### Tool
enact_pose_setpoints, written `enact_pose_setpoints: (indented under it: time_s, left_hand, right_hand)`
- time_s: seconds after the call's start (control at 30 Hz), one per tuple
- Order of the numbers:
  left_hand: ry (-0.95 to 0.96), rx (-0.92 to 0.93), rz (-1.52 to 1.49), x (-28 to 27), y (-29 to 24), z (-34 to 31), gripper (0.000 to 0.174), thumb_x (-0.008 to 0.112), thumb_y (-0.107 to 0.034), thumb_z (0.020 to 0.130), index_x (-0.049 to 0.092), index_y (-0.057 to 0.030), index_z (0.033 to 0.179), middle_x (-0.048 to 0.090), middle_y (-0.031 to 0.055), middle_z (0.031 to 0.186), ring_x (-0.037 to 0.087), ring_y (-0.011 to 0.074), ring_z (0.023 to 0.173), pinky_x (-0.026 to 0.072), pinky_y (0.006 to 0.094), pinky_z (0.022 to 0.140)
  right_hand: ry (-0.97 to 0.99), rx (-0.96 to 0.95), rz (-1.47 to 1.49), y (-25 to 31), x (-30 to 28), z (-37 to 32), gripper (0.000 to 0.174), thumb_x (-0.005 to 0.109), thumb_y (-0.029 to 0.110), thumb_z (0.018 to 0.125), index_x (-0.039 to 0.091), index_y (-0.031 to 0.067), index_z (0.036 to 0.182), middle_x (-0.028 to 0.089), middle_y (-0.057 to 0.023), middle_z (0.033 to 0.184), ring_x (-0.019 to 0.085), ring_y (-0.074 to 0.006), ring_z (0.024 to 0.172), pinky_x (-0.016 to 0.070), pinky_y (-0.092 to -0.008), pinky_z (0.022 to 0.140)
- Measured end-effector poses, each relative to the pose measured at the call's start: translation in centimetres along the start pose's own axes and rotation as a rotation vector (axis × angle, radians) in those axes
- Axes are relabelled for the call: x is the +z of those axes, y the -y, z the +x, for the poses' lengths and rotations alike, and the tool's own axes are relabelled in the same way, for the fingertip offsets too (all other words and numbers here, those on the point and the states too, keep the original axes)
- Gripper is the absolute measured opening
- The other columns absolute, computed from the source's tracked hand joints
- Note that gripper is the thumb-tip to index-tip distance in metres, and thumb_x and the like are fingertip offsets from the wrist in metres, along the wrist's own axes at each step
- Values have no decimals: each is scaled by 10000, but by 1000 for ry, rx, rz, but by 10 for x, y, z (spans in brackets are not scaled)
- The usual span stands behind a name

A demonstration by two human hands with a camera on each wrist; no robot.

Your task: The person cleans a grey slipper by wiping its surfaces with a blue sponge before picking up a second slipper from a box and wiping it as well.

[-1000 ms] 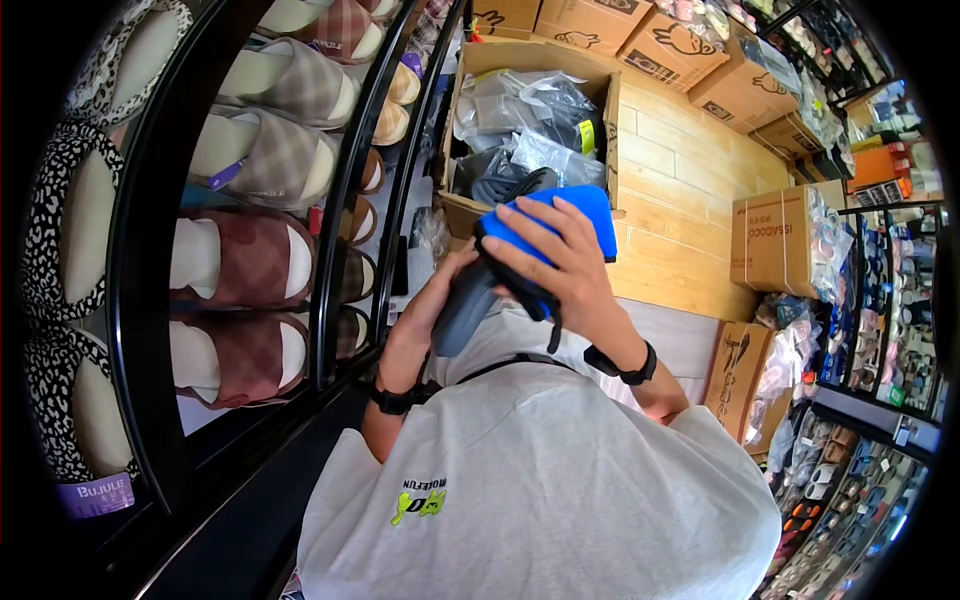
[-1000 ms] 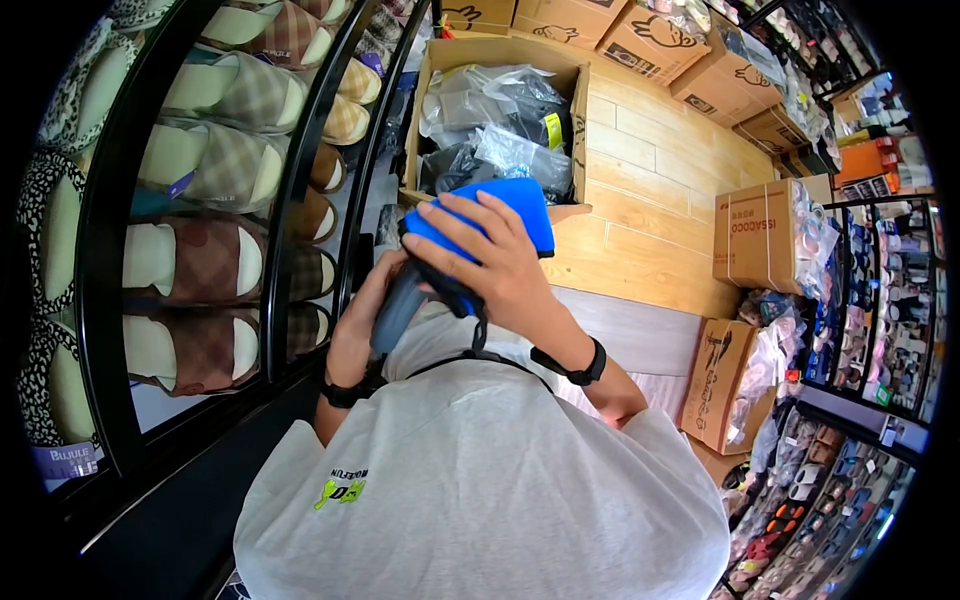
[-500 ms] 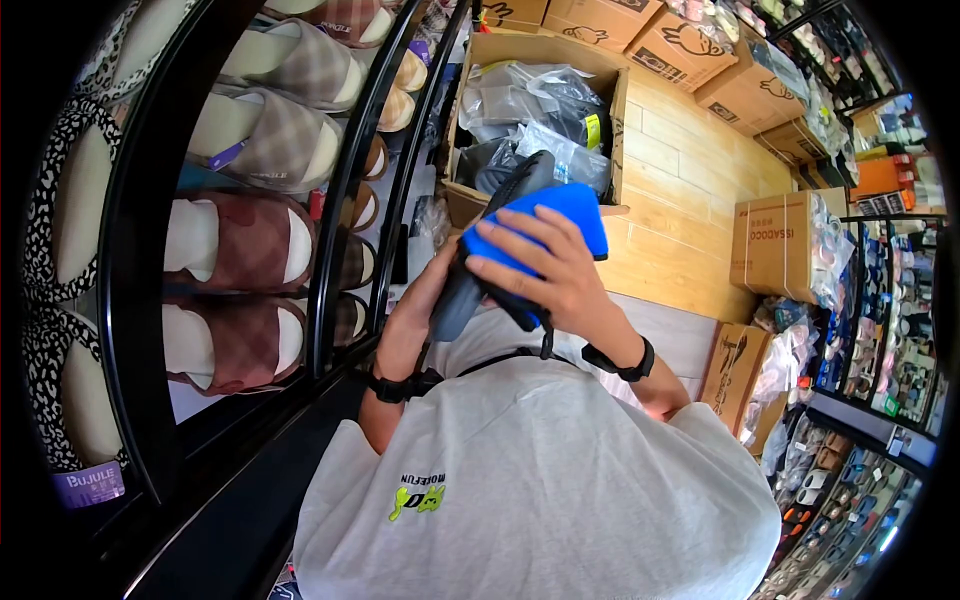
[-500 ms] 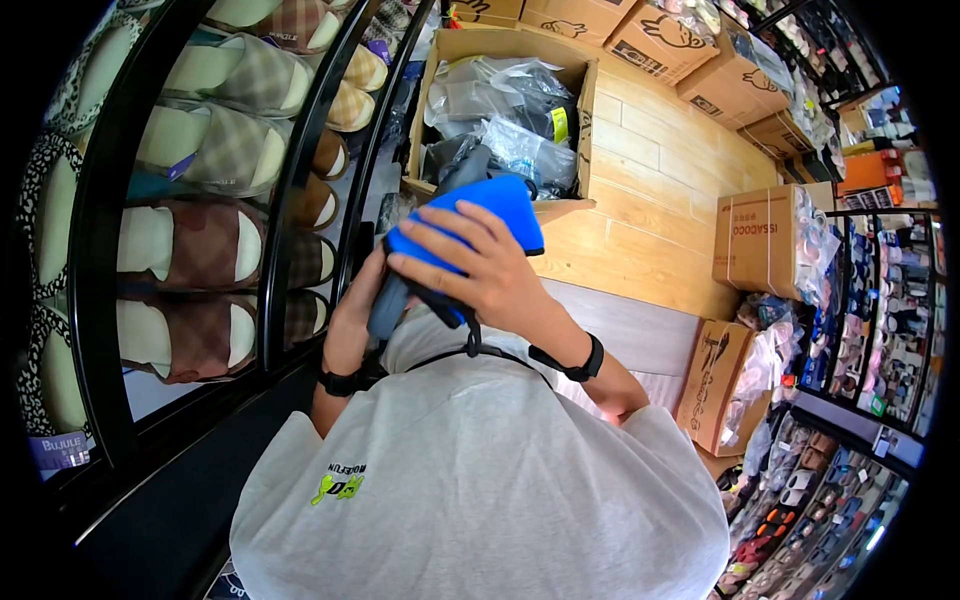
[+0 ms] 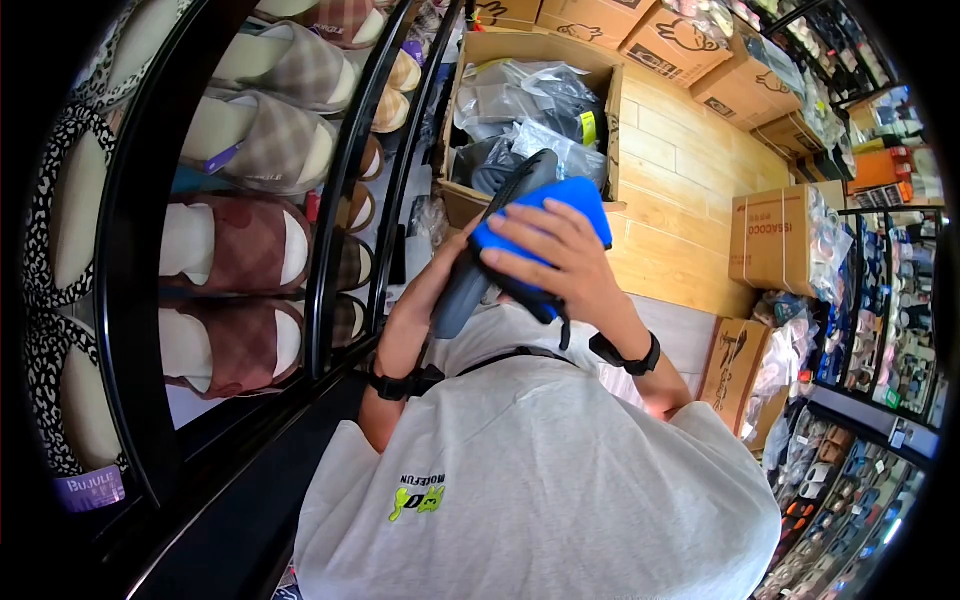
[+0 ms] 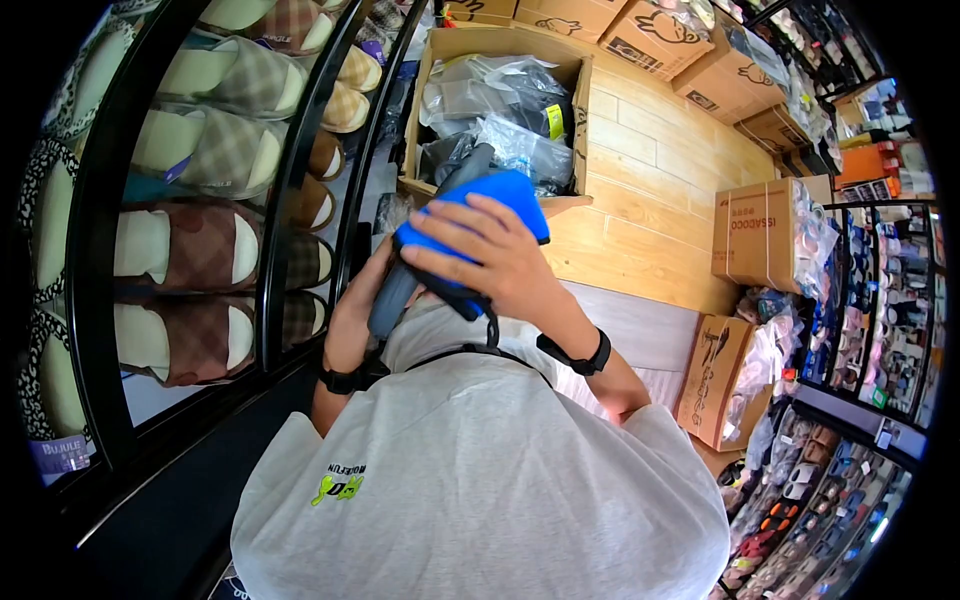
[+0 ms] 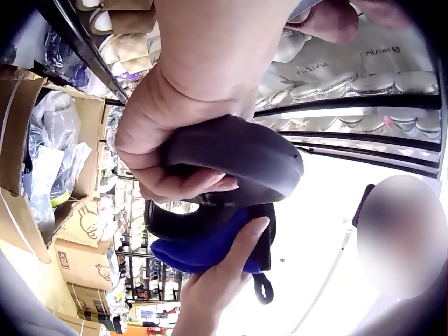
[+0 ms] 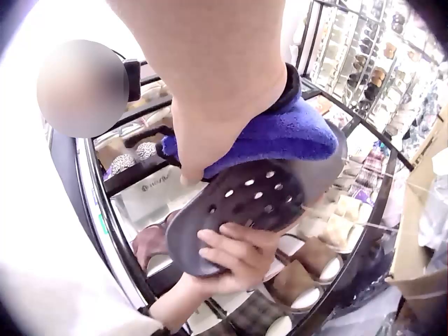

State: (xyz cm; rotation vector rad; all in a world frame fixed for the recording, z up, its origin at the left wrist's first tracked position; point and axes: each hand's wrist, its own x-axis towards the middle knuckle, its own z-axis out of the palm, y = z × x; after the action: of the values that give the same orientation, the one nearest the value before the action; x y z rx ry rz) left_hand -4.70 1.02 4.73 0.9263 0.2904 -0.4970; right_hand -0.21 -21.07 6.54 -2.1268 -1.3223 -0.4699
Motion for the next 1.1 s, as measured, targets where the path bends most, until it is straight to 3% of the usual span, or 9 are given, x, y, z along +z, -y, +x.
enact_pose_setpoints:
  time_s: [0.17,0.23,0.3,0.47,0.6,0.7,0.73,1.03,1.1]
  left_hand:
    - [29,-122,33,-28,14,12,638,482,-438,1181,394,-107,1719,620,72,1542,701,120,1245,612,255,964]
    - [843,-132,-664,-63,32,35,638,482,-443,1179,408,-99,1712,618,67,1547,677,132,1294,590,277,1029]
    - [849,-72,-677,-57,33,35,638,492,-449,1176,424,-96,1703,617,63,1549,660,138,1322,569,291,1070]
    - [788,32,-602,-62,39,36,635,518,-459,1167,462,-89,1680,592,57,1583,583,157,1426,486,332,1192]
    - [197,-128,-144,-52,33,29,642,571,-530,1132,512,-158,1652,740,-26,1076,663,45,729,548,208,620]
    - [275,-101,-179,-58,36,34,594,571,-532,1129,557,-201,1621,737,-25,1073,658,49,727,542,214,603]
    - [-79,-120,-132,-7,6,8,552,571,-544,1123,620,-198,1549,729,-31,1025,634,54,688,506,224,549]
    - [197,-113,-101,-51,27,24,611,549,-575,1130,581,-177,1592,711,8,935,640,72,670,495,221,554]
    - [89,-94,-94,-37,17,22,509,456,-522,1170,642,-52,1115,546,3,722,503,104,569,385,251,460]
  right_hand:
    - [-238,206,8,-14,3,-1,596,881,346,885,737,186,1441,674,-125,1527,626,-379,1397,450,-572,1185]
    - [-177,187,-66,1,1,1,591,882,360,879,748,186,1428,682,-125,1516,626,-382,1393,455,-568,1177]
    - [-144,87,-35,9,14,-5,517,788,245,933,735,211,1446,677,-96,1532,621,-331,1415,441,-530,1199]
    - [-94,84,15,-3,3,-4,587,791,229,892,713,209,1474,666,-94,1548,619,-338,1417,434,-533,1211]
    - [-234,191,10,-7,11,-2,623,886,328,853,743,179,1440,668,-145,1526,603,-410,1402,464,-563,1167]
    - [-169,78,-12,11,20,-12,491,787,279,927,760,234,1415,660,-114,1551,625,-358,1400,453,-527,1189]
    - [-138,28,-35,13,23,-16,477,766,258,937,759,240,1414,662,-107,1549,631,-343,1398,451,-519,1193]
    - [-306,167,21,-16,15,-4,711,935,365,797,730,153,1443,685,-134,1502,632,-394,1379,462,-555,1175]
    - [-306,174,22,-11,16,0,746,946,377,782,722,144,1454,679,-142,1507,624,-409,1382,457,-567,1176]
